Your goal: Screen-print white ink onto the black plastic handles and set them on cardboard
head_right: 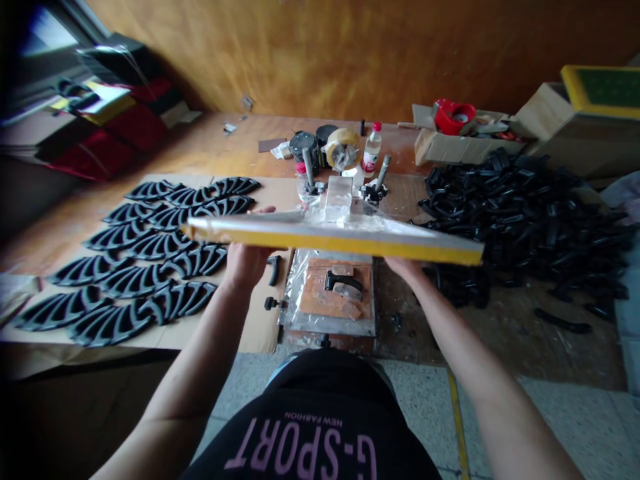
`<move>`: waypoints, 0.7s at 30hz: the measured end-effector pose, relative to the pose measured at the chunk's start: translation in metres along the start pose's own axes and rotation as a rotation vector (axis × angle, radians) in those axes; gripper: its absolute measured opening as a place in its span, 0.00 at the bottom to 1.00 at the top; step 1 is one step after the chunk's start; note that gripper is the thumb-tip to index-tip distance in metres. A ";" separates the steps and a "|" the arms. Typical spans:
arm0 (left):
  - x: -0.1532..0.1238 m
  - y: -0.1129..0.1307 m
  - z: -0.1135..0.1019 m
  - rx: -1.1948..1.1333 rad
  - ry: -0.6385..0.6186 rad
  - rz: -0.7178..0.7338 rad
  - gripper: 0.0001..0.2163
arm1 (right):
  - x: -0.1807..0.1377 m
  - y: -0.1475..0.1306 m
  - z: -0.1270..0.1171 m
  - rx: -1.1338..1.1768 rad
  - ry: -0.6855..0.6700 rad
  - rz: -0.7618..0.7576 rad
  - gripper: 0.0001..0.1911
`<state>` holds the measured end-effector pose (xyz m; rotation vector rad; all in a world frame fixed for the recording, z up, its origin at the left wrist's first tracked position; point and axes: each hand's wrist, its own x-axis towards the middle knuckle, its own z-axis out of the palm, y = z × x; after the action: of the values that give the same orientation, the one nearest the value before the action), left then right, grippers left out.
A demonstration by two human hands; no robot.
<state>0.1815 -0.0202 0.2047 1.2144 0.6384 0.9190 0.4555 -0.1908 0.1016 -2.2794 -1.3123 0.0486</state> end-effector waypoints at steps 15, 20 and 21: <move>-0.093 -0.116 -0.014 0.148 -0.074 -0.707 0.25 | -0.073 -0.093 0.046 0.096 -0.307 -0.278 0.09; -0.036 -0.113 -0.111 0.773 0.124 -0.510 0.20 | -0.050 0.035 0.015 -0.371 -0.342 0.390 0.14; -0.029 -0.113 -0.125 0.836 0.115 -0.481 0.19 | -0.048 0.059 0.012 -0.424 -0.388 0.483 0.18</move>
<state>0.0910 0.0084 0.0622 1.6290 1.4221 0.2968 0.4740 -0.2492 0.0546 -3.0279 -0.9730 0.4336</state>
